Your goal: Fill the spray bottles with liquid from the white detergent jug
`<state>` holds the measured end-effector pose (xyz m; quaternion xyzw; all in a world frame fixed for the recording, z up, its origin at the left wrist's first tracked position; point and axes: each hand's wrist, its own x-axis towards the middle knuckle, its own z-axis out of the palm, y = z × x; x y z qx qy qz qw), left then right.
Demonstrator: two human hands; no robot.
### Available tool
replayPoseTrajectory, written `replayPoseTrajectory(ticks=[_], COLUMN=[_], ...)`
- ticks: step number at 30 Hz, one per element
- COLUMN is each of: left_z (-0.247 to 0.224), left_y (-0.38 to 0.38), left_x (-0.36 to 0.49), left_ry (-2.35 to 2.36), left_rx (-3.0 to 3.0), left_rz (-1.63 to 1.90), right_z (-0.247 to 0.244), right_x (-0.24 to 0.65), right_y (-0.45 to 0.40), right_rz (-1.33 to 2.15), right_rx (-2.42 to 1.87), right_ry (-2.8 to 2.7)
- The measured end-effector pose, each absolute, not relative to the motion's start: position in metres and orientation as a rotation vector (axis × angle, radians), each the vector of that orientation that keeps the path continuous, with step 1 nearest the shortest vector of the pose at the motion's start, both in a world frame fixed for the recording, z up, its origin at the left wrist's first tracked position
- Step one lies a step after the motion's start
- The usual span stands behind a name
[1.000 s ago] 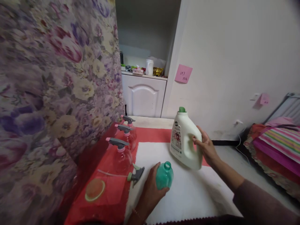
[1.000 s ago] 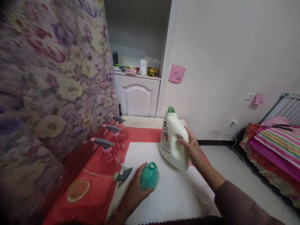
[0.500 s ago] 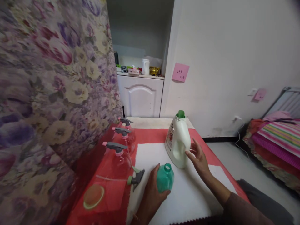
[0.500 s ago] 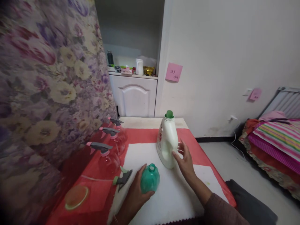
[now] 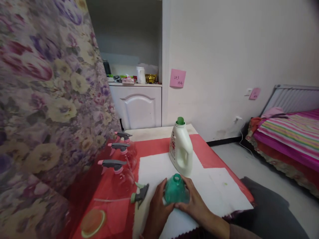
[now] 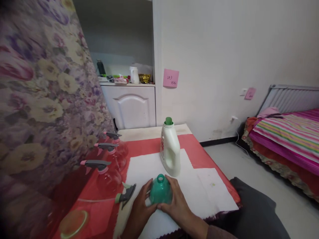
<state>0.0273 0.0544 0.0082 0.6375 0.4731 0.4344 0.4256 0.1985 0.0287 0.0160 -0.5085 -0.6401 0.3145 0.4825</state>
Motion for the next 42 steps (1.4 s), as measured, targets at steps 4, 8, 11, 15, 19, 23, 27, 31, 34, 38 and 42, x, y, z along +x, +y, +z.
replayPoseTrajectory(ticks=[4,8,11,15,19,23,27,31,34,38,42], left_z=[0.006,0.013,0.022,0.032,0.034,0.033,0.034,0.032,0.027,0.022,0.03], left_y=[0.053,0.051,0.053,0.059,0.062,0.06,0.059,0.06,0.063,0.064,0.057], left_x=[0.029,0.026,0.012,-0.022,-0.05,-0.058,-0.059,-0.062,-0.064,-0.064,-0.054], left_ry=[1.106,1.102,1.158,1.445,1.801,2.015,2.088,2.098,2.072,2.101,2.065], left_rx=[1.606,1.635,1.728,1.994,2.279,2.355,2.336,2.259,2.235,2.248,2.243], left_rz=[1.038,0.973,0.978,1.102,0.904,0.615,0.469,0.418,0.444,0.515,0.571], right_z=[0.011,0.012,0.017,0.022,0.02,0.013,0.011,0.013,0.013,0.01,0.011], right_x=[0.207,0.213,0.218,0.233,0.261,0.284,0.288,0.284,0.282,0.281,0.281], right_y=[0.033,0.032,0.029,0.022,0.012,0.004,0.003,0.004,0.005,0.006,0.01], right_rz=[0.85,0.903,0.891,0.858,0.826,0.79,0.761,0.709,0.688,0.685,0.673], right_rx=[-1.226,-1.217,-1.242,-1.298,-1.361,-1.403,-1.424,-1.432,-1.443,-1.4,-1.36], right_ry=[-1.516,-1.503,-1.51,-1.508,-1.479,-1.427,-1.445,-1.477,-1.482,-1.493,-1.512])
